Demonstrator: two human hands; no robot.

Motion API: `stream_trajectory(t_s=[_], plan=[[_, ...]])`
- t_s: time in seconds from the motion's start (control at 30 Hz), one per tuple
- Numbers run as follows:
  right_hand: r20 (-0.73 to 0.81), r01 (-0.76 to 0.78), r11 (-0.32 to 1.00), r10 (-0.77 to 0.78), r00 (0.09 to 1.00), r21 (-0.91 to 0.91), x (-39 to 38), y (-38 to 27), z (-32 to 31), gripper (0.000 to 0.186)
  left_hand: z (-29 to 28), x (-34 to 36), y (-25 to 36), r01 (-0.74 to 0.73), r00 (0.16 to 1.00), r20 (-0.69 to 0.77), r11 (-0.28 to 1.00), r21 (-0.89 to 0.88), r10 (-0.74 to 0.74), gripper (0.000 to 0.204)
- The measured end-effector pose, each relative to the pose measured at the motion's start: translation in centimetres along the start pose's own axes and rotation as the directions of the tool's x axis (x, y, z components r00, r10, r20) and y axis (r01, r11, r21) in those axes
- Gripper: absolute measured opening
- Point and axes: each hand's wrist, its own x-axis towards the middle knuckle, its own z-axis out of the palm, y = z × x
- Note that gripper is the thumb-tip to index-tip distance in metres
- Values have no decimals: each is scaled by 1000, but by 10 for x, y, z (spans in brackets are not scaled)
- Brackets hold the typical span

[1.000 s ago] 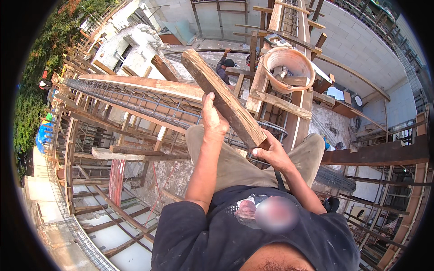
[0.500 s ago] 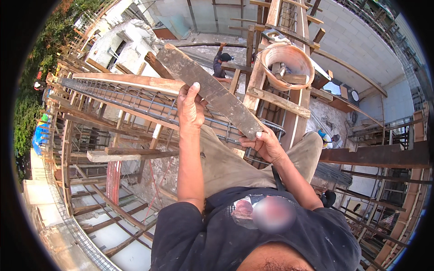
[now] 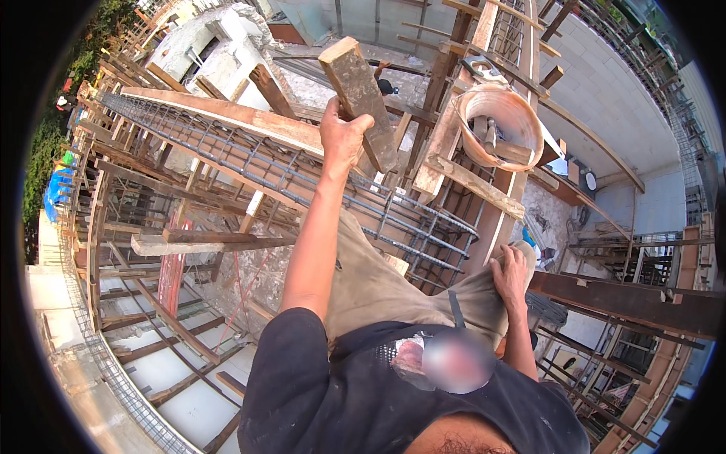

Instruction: The person hands a large wooden panel down to another person, then picks up a smaller wooden block and uses a saw to cut it while sitting on a construction frame.

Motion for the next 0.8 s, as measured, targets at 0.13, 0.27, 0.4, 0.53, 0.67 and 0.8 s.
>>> stream_trajectory(t_s=[0.13, 0.27, 0.4, 0.53, 0.67, 0.8], plan=[[17, -90, 993, 92, 996, -75, -4, 9, 10, 46, 15, 17, -57, 71, 995, 67, 992, 106, -79, 50], [31, -72, 981, 79, 996, -180, 9, -7, 11, 47, 18, 22, -115, 163, 979, 101, 976, 141, -178, 52], [74, -63, 974, 81, 994, -218, 12, -8, 11, 45, 16, 13, -166, 230, 965, 87, 957, 176, -248, 54], [78, -57, 973, 76, 994, -222, 14, -13, 10, 42, 12, -2, -180, 372, 910, 88, 890, 262, -406, 57], [100, -85, 965, 113, 989, -250, 18, -17, 7, 37, 9, -11, -209, 549, 796, 150, 803, 230, -587, 68], [128, -82, 964, 117, 985, -253, 22, -24, 6, 35, 7, -18, -233, 596, 758, 84, 739, 313, -647, 75]])
